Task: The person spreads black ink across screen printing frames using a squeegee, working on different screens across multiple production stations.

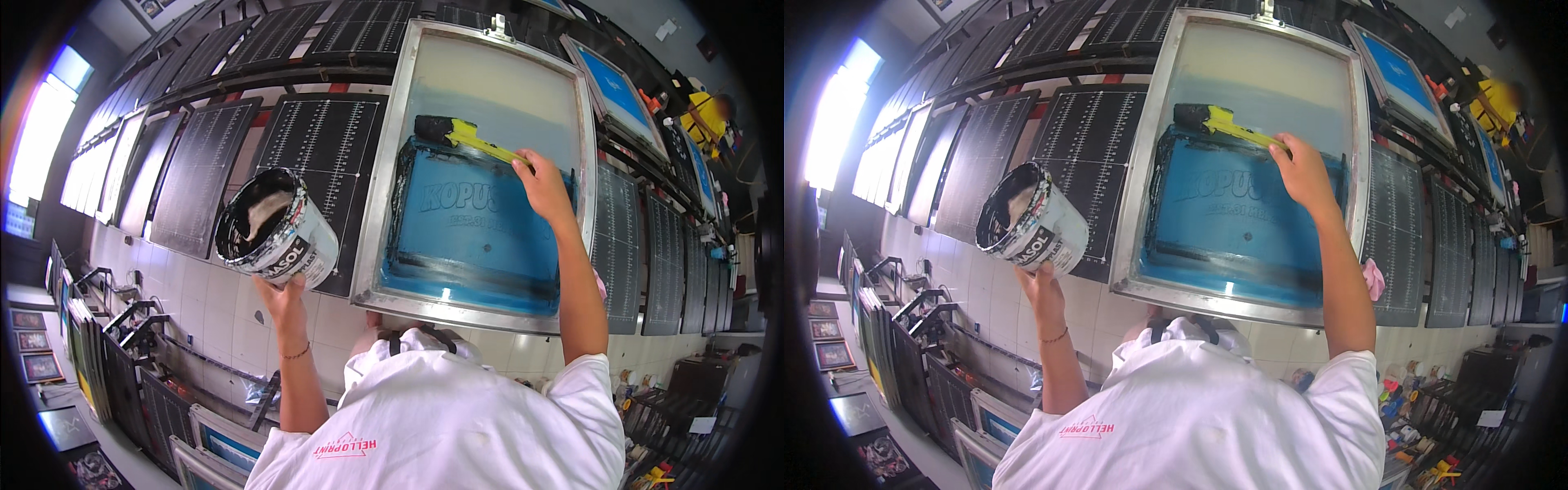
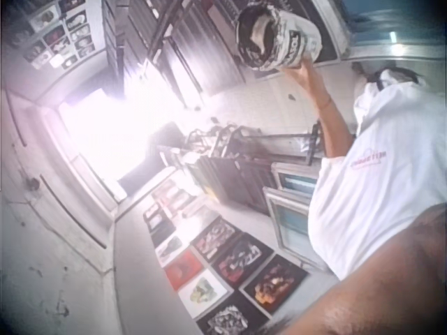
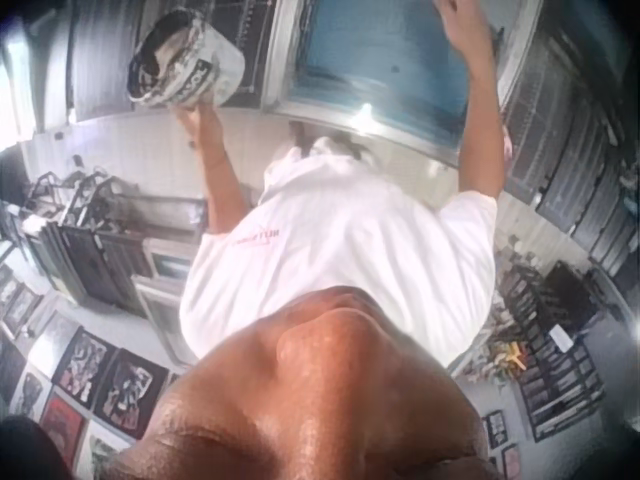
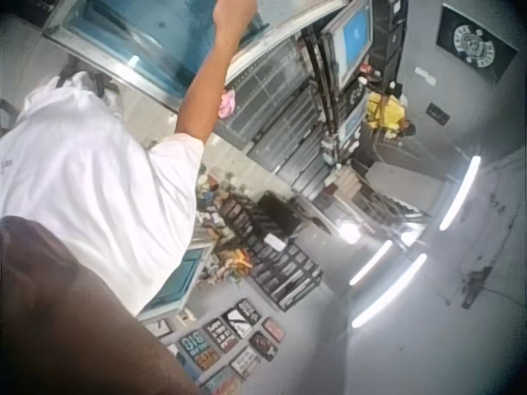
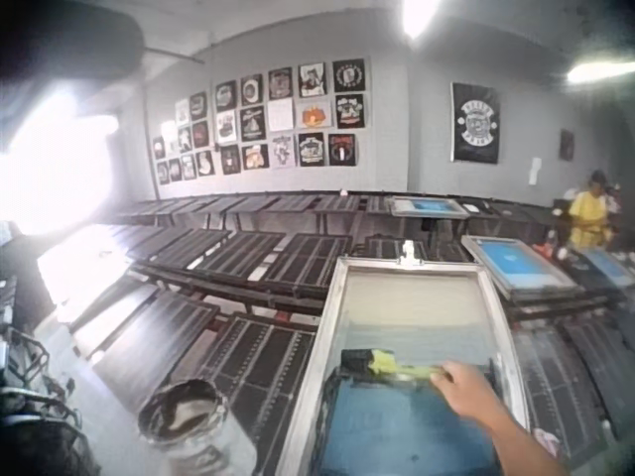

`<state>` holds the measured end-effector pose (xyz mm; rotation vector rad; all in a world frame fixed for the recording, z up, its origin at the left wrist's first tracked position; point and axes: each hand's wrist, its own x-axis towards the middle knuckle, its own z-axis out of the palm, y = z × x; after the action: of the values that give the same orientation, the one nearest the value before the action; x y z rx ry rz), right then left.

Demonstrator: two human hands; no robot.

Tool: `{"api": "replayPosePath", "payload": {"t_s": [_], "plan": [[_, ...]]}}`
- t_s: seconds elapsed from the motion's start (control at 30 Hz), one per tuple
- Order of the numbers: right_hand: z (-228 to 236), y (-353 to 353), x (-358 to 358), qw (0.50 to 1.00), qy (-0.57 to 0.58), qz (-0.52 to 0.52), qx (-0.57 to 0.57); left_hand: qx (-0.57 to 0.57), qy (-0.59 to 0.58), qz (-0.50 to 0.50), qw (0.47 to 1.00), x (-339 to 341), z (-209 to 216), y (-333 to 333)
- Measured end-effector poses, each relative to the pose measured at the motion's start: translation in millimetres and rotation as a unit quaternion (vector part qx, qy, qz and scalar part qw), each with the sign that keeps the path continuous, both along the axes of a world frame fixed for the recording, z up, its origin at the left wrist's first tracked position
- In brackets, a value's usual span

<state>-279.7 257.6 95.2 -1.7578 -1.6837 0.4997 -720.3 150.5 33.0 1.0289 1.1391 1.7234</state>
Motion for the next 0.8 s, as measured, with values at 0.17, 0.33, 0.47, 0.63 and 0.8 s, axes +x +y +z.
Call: {"api": "replayPosePath", "payload": {"t_s": [0.17,0.33,0.47,0.63,0.8], "plan": [[-37.5,-4.0,-8.7,1.000,0.020,-0.011,-0.014,0.007,-0.057,-0.008,0.998,2.6,-4.1,19.5],[-43.8,-25.6,-22.9,0.998,0.019,-0.034,-0.059,0.015,-0.085,-0.010,0.996,22.5,-18.2,31.3],[-42.1,-49.4,-31.7,0.995,0.014,-0.047,-0.085,0.006,-0.079,-0.049,0.996,36.3,-18.4,37.5],[-33.8,-80.6,-47.0,0.991,0.022,-0.042,-0.123,0.009,-0.055,-0.072,0.996,35.4,-15.9,41.7],[-35.4,-112.4,-53.9,0.989,0.011,-0.020,-0.144,0.003,-0.081,-0.065,0.995,29.6,-14.0,51.5]]}}
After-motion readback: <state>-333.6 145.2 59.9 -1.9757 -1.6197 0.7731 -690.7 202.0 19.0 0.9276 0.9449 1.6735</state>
